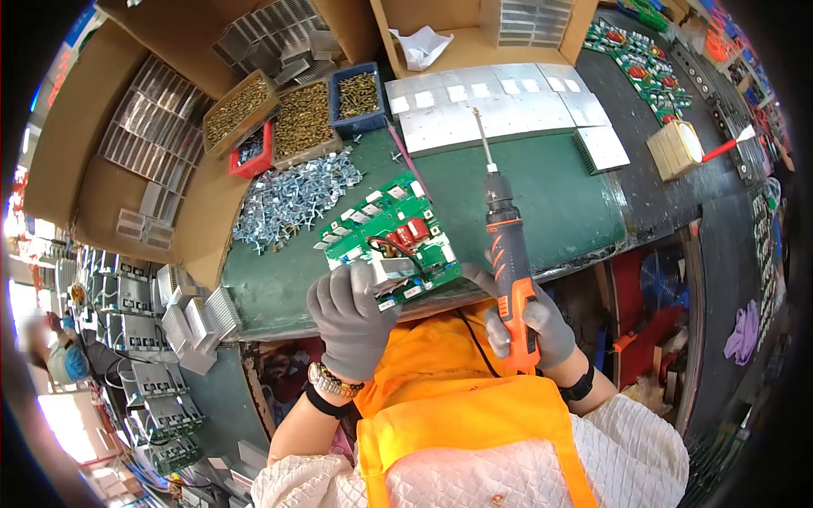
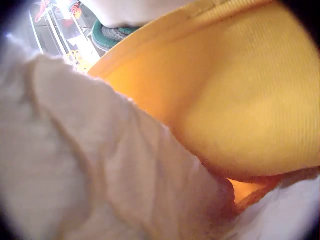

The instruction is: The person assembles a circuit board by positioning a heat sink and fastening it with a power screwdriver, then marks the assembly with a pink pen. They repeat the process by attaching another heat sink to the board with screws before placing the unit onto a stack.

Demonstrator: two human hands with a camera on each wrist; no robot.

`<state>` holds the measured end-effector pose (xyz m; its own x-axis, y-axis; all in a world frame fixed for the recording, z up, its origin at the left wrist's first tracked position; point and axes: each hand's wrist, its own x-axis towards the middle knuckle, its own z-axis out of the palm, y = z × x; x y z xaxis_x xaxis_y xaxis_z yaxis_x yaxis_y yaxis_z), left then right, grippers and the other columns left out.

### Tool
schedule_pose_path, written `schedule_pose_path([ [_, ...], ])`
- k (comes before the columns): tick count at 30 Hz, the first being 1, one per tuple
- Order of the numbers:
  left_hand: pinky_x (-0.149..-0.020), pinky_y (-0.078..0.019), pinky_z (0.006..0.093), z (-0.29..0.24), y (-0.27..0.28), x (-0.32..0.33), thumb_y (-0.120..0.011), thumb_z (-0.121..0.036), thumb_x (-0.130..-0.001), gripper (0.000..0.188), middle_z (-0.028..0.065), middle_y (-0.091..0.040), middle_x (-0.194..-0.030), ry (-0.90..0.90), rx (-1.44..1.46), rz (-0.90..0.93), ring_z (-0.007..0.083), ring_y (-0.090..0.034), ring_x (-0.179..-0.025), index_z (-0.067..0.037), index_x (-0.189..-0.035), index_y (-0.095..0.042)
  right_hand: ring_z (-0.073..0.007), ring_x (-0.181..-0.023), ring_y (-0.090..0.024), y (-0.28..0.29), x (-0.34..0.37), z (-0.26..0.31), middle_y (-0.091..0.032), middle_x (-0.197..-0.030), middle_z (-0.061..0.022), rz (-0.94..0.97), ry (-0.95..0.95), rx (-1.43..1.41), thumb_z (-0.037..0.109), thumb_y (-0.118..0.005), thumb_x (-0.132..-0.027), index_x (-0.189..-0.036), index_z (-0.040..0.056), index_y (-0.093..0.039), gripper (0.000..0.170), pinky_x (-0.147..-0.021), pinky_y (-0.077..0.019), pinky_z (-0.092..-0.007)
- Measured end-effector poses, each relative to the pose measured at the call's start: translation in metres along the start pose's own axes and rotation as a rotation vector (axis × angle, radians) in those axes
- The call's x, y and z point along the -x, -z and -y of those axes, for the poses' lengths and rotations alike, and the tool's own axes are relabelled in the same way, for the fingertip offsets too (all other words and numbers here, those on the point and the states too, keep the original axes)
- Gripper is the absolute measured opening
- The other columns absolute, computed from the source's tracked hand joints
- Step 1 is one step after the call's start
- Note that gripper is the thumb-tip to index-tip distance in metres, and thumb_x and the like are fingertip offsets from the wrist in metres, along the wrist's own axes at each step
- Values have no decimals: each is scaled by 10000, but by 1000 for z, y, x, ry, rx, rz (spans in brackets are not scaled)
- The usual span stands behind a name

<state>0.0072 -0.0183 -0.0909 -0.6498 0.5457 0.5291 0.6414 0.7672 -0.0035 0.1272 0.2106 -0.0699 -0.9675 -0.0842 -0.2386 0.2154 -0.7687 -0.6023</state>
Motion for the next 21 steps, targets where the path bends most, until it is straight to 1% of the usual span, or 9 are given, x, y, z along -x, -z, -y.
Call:
schedule_pose_path([
  [2,-866,-419,502,4,5,-6,-825,-268,-529,947,159,-494,-1165,-3,11,51,347,-518,-1014,-47,-1332,-374,-155,-671,-550,3,0,-3,-330,-1524,-145,7,-16,2,340,-674,-789,-1478,94,-236,853,-592,-503,-300],
  [4,-835,-435,477,3,6,-12,-824,-263,-527,939,142,-501,-1111,-46,-11,152,328,-524,-983,-48,-1331,-387,-161,-659,-554,8,0,-8,-525,-1319,-171,-60,-22,-9,349,-672,-794,-1433,91,-294,786,-594,-504,-298],
  [5,-792,-443,446,4,6,-15,-827,-259,-519,930,118,-500,-1046,-105,-79,114,306,-529,-946,-52,-1321,-403,-169,-647,-559,21,2,-12,-611,-953,-141,-46,-79,-14,355,-670,-801,-1360,86,-356,696,-601,-504,-297],
  [6,-792,-443,446,2,6,-15,-827,-259,-519,930,118,-500,-1046,-98,-82,108,306,-529,-946,-52,-1321,-403,-169,-647,-559,19,2,-12,-611,-953,-141,-39,-81,-7,355,-670,-801,-1360,86,-356,696,-601,-504,-297],
  [8,-765,-442,432,-3,11,-16,-825,-257,-517,927,108,-495,-1010,-61,-130,221,297,-527,-921,-49,-1319,-409,-176,-641,-562,15,-1,-9,-535,-729,-85,-98,-73,2,357,-664,-810,-1300,83,-394,624,-607,-506,-297],
  [10,-771,-437,429,-2,26,-24,-840,-276,-514,950,108,-496,-1018,-48,-114,273,296,-528,-927,-47,-1324,-400,-174,-643,-562,11,-7,-8,-554,-758,-97,-73,-86,10,358,-660,-813,-1298,80,-398,618,-607,-505,-296],
  [12,-801,-434,422,4,38,-38,-861,-325,-512,1003,113,-500,-1034,42,-95,520,299,-528,-948,-46,-1344,-375,-173,-644,-562,5,-14,-7,-573,-786,-108,-52,-100,13,360,-657,-817,-1296,77,-403,612,-606,-504,-294],
  [16,-858,-434,410,32,52,-67,-875,-391,-502,1072,121,-510,-1056,-3,-65,597,300,-530,-966,-41,-1367,-347,-177,-636,-563,8,-26,4,-598,-893,-132,-14,-125,50,340,-638,-820,-1372,72,-351,678,-592,-505,-308],
  [21,-868,-456,430,81,60,-119,-858,-351,-538,984,175,-552,-1068,6,111,640,336,-564,-1013,-33,-1341,-385,-171,-665,-591,2,0,28,-590,-874,-94,-20,-130,329,99,-687,-724,-1382,66,-293,768,-577,-513,-326],
])
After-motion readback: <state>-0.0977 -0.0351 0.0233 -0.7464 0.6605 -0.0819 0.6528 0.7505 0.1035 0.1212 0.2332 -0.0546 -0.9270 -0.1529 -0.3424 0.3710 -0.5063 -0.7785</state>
